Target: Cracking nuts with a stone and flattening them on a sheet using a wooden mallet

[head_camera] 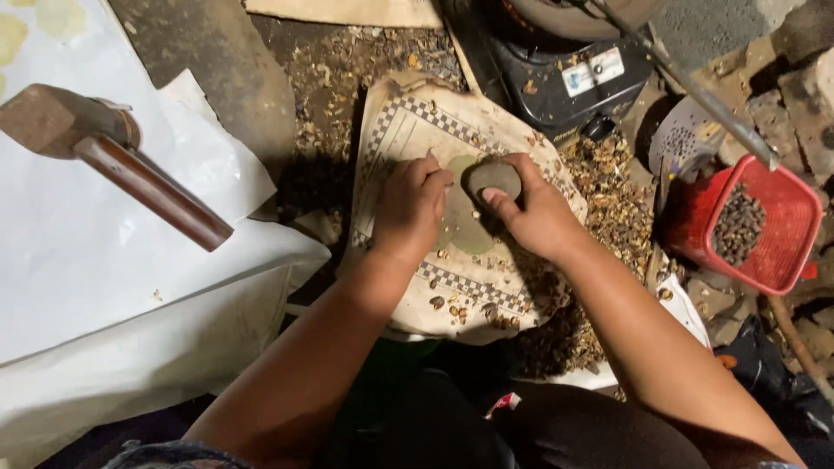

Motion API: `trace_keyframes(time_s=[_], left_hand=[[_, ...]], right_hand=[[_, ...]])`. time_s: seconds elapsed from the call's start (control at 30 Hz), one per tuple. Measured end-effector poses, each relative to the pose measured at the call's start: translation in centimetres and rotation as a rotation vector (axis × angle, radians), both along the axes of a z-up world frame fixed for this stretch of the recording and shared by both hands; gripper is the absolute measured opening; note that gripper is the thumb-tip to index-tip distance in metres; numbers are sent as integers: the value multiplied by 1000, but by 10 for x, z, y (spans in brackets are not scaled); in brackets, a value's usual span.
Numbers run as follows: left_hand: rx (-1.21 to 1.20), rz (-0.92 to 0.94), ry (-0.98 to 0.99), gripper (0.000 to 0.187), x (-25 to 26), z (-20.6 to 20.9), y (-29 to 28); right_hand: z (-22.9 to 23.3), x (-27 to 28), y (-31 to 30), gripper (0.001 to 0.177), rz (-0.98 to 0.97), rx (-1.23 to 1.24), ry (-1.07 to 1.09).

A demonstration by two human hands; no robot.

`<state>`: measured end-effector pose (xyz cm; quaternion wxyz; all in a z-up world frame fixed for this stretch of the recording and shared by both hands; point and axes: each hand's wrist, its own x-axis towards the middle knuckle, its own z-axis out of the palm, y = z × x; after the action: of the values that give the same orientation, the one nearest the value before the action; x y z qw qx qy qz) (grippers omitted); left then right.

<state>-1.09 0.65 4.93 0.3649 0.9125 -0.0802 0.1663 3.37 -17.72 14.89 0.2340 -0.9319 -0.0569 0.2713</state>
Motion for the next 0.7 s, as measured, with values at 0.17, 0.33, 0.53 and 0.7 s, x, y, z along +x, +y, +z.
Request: trace_keyframes(time_s=[0.17, 0.33, 0.53, 0.7], left_hand=[[14, 22, 31, 18, 2, 4, 0], [37, 29, 14, 16, 1, -8, -1], [8, 38, 133, 5, 13, -7, -7], [163, 18, 99, 23, 6, -10, -15]], right_hand=[[1, 22, 2, 49, -17, -19, 90], [-11, 17, -4, 51, 41, -67, 66], [26, 4, -2, 52, 186, -170, 12], [6, -8, -5, 51, 121, -53, -183]])
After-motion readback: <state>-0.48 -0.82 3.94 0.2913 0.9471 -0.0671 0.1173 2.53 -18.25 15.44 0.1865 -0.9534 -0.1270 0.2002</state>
